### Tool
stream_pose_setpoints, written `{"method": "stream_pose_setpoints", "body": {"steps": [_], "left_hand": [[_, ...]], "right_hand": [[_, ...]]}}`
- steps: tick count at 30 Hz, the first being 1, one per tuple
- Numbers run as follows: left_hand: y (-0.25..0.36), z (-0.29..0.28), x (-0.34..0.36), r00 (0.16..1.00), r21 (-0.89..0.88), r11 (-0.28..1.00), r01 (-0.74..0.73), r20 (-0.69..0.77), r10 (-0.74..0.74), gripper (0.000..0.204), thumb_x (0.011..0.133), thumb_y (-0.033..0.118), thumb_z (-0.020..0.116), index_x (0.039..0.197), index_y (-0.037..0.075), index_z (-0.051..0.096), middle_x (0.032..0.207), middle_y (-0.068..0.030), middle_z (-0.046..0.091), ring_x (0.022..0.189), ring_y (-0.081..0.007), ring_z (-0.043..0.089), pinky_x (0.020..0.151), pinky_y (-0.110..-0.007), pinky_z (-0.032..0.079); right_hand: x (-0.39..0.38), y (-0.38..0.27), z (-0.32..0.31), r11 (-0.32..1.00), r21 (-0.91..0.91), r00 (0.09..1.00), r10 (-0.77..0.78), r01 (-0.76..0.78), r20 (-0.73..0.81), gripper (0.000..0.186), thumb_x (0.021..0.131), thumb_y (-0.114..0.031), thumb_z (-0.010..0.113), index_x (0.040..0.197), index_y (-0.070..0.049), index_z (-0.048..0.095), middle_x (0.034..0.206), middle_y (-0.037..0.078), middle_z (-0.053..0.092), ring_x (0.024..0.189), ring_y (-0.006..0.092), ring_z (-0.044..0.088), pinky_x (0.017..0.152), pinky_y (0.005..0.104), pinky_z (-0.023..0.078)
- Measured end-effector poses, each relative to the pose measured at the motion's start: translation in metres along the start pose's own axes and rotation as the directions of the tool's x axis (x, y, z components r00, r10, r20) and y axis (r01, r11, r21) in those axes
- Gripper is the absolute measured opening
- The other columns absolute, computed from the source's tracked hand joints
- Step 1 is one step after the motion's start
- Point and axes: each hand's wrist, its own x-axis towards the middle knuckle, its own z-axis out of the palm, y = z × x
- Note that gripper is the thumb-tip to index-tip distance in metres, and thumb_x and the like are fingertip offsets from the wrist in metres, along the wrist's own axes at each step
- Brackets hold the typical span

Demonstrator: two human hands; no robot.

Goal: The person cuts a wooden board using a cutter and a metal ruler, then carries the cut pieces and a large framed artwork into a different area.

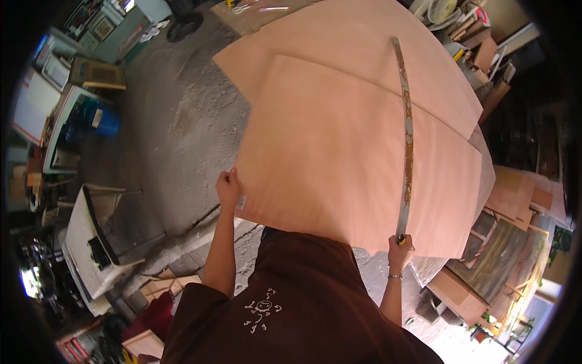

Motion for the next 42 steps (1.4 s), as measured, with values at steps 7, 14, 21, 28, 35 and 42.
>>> {"method": "stream_pose_setpoints", "body": {"steps": [7,14,21,28,35,42], "left_hand": [[-0.074,-0.071,-0.071,0.933,0.035,0.966,0.257,-0.271,-0.238,0.047,0.090,0.043,0.062,0.079,-0.002,0.062,0.069,-0.0196,0.064,0.063,-0.0327,0.060,0.062,-0.045,0.046],[-0.131,-0.087,-0.127,0.738,-0.061,0.838,0.542,-0.443,-0.509,0.049,0.091,0.044,0.059,0.081,-0.004,0.063,0.074,-0.0222,0.065,0.066,-0.0351,0.061,0.063,-0.046,0.046],[-0.128,-0.012,-0.173,0.805,-0.324,0.807,0.493,-0.183,-0.565,0.045,0.095,0.040,0.055,0.080,-0.002,0.061,0.073,-0.0227,0.063,0.064,-0.0348,0.058,0.063,-0.047,0.045],[-0.089,-0.011,-0.159,0.854,-0.273,0.858,0.435,-0.178,-0.490,0.040,0.097,0.035,0.053,0.081,-0.002,0.056,0.066,-0.0184,0.057,0.060,-0.0319,0.053,0.058,-0.044,0.043],[-0.102,-0.013,-0.094,0.845,-0.373,0.847,0.378,-0.235,-0.480,0.036,0.097,0.032,0.053,0.083,0.000,0.056,0.069,-0.0188,0.057,0.062,-0.0321,0.053,0.061,-0.044,0.043],[-0.134,-0.036,-0.025,0.882,-0.339,0.835,0.433,-0.034,-0.471,0.036,0.096,0.036,0.055,0.093,0.001,0.058,0.080,-0.0150,0.062,0.069,-0.0279,0.058,0.067,-0.041,0.047]], "right_hand": [[-0.010,0.001,0.011,0.982,0.028,0.982,-0.185,0.185,0.028,0.027,0.070,-0.026,0.073,0.081,-0.003,0.064,0.067,0.016,0.065,0.061,0.0332,0.065,0.059,0.0436,0.051],[0.051,-0.035,0.050,0.915,-0.176,0.931,-0.361,0.364,0.047,0.032,0.067,-0.032,0.076,0.079,-0.006,0.061,0.073,0.014,0.066,0.071,0.0358,0.064,0.065,0.0498,0.049],[0.143,-0.046,0.062,0.725,-0.456,0.856,-0.453,0.516,0.249,0.036,0.073,-0.030,0.075,0.094,-0.004,0.060,0.098,0.017,0.057,0.087,0.0358,0.062,0.075,0.0497,0.050],[0.121,-0.047,0.088,0.778,-0.111,0.784,-0.603,0.619,0.148,0.030,0.088,-0.010,0.056,0.111,0.006,0.043,0.108,0.032,0.047,0.097,0.0497,0.055,0.079,0.0514,0.049],[0.006,-0.131,0.090,0.707,0.132,0.644,-0.693,0.695,0.324,0.028,0.100,-0.013,0.043,0.123,0.004,0.042,0.090,0.020,0.055,0.079,0.0332,0.060,0.068,0.0430,0.049],[-0.005,-0.310,0.149,0.733,0.292,0.562,-0.666,0.614,0.491,0.024,0.104,-0.018,0.041,0.122,-0.002,0.041,0.062,0.007,0.054,0.047,0.0175,0.057,0.043,0.0317,0.045]]}}
